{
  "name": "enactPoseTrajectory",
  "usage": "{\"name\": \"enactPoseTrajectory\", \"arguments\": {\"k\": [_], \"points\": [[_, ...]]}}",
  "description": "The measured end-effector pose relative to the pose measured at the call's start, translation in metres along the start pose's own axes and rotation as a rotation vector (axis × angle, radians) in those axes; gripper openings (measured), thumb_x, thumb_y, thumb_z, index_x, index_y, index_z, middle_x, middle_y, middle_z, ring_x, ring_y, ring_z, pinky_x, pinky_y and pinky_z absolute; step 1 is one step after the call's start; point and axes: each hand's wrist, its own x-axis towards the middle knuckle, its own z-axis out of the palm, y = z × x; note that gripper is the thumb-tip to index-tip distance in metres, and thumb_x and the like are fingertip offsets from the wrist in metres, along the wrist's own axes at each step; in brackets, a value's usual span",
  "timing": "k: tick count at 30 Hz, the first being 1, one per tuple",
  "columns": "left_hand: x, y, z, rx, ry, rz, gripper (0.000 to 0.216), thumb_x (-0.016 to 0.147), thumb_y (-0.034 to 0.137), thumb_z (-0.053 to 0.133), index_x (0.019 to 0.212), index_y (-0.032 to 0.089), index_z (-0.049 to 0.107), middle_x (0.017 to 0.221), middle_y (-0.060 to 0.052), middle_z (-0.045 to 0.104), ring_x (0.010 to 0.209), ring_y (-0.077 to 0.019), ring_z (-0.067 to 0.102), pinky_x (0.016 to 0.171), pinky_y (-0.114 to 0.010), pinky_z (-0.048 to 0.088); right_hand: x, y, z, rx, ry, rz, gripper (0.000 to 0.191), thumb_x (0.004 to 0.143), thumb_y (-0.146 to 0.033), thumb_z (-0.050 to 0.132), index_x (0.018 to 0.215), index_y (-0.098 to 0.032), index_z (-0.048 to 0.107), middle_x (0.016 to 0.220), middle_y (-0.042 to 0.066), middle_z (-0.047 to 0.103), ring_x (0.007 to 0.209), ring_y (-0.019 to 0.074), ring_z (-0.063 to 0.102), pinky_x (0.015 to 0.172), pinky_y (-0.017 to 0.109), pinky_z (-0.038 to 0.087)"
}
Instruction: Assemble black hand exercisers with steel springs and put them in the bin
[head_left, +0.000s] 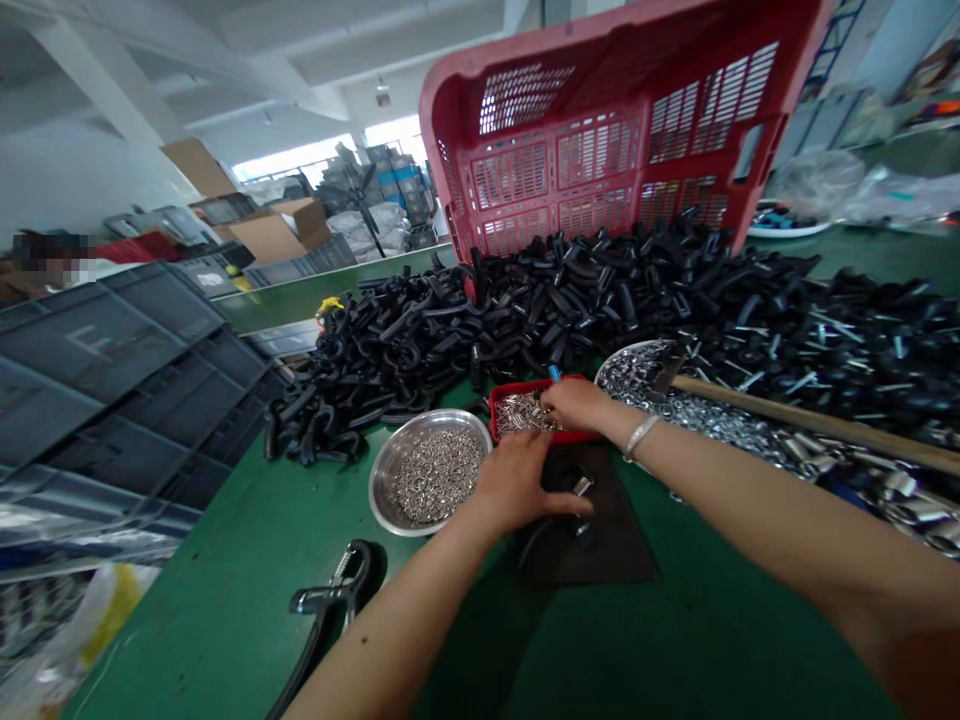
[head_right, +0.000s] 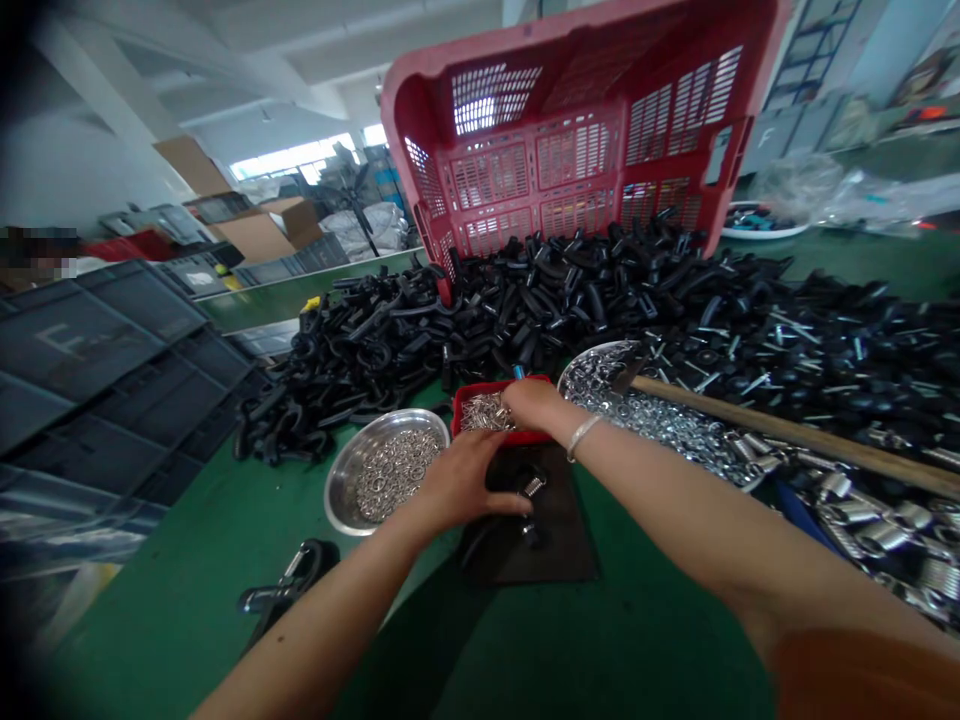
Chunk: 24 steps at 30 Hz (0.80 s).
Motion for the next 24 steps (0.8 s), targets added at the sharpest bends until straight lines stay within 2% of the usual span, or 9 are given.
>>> {"name": "enactPoseTrajectory", "arguments": {"k": [2,3,6,8,11,13,16,19,24], "points": [[0.018,-0.011,-0.012,0.047,0.059,-0.144,0.057,0.074,0.061,0.045,0.114,0.022,0.055,0.113,-0.012,0.056,0.103,-0.0298,0.051,0.088,-0.042,0.038,-0.003,0.008,0.002,0.040,0.040,0.009,0.021,0.077,-0.025,0.053,0.088,-0.020,0.070,0.091,0.009,0.068,0.087,0.0225,0.061,0.073,0.029,0.043],[0.028,-0.017,-0.016,0.093,0.054,-0.223,0.045,0.077,0.054,0.046,0.107,0.023,0.059,0.107,-0.012,0.059,0.099,-0.0289,0.054,0.085,-0.041,0.039,-0.005,0.012,0.003,0.062,0.057,0.012,0.021,0.077,-0.026,0.053,0.089,-0.021,0.070,0.092,0.008,0.068,0.087,0.0220,0.061,0.073,0.028,0.043],[0.058,-0.032,-0.020,0.209,-0.042,-0.314,0.028,0.073,0.040,0.059,0.094,0.023,0.066,0.097,-0.011,0.064,0.094,-0.0293,0.057,0.082,-0.039,0.041,-0.009,0.017,0.005,0.138,0.099,0.017,0.022,0.079,-0.026,0.052,0.088,-0.020,0.070,0.092,0.007,0.069,0.089,0.0221,0.061,0.075,0.029,0.043],[0.071,-0.037,-0.017,0.229,-0.072,-0.296,0.025,0.068,0.037,0.064,0.090,0.023,0.067,0.095,-0.011,0.065,0.093,-0.0293,0.058,0.080,-0.038,0.042,-0.014,0.017,0.006,0.200,0.135,0.013,0.023,0.081,-0.026,0.050,0.091,-0.019,0.070,0.096,0.006,0.068,0.092,0.0208,0.060,0.079,0.028,0.043],[0.077,-0.040,-0.009,0.245,-0.058,-0.275,0.023,0.074,0.035,0.058,0.093,0.025,0.066,0.098,-0.009,0.064,0.094,-0.0274,0.058,0.080,-0.036,0.042,-0.028,0.016,0.004,0.294,0.175,-0.001,0.025,0.083,-0.025,0.048,0.096,-0.020,0.067,0.098,0.002,0.068,0.091,0.0160,0.061,0.081,0.024,0.043],[0.077,-0.040,-0.005,0.256,-0.051,-0.275,0.023,0.077,0.034,0.054,0.095,0.025,0.065,0.099,-0.008,0.064,0.094,-0.0262,0.057,0.080,-0.036,0.042,-0.042,0.015,0.003,0.402,0.186,-0.006,0.023,0.081,-0.027,0.050,0.095,-0.020,0.067,0.095,0.000,0.069,0.086,0.0141,0.062,0.078,0.023,0.044],[0.076,-0.040,-0.002,0.260,-0.061,-0.267,0.021,0.075,0.033,0.057,0.092,0.025,0.065,0.099,-0.007,0.064,0.093,-0.0247,0.058,0.079,-0.035,0.043,-0.065,0.016,0.005,0.561,0.179,0.004,0.020,0.077,-0.032,0.055,0.084,-0.019,0.068,0.081,0.000,0.070,0.075,0.0145,0.062,0.070,0.025,0.045],[0.078,-0.038,-0.001,0.241,-0.061,-0.239,0.015,0.073,0.031,0.059,0.086,0.027,0.065,0.097,-0.002,0.065,0.090,-0.0215,0.058,0.078,-0.031,0.043,-0.086,0.015,0.015,0.594,0.140,0.018,0.023,0.077,-0.039,0.054,0.075,-0.020,0.067,0.069,0.000,0.067,0.064,0.0143,0.060,0.060,0.025,0.043],[0.076,-0.038,-0.003,0.200,0.021,-0.276,0.014,0.077,0.034,0.054,0.085,0.025,0.061,0.092,-0.002,0.065,0.088,-0.0203,0.059,0.075,-0.030,0.043,-0.102,0.009,0.035,0.617,0.215,0.027,0.024,0.079,-0.038,0.052,0.076,-0.020,0.067,0.074,0.001,0.066,0.069,0.0141,0.059,0.063,0.026,0.043]]}}
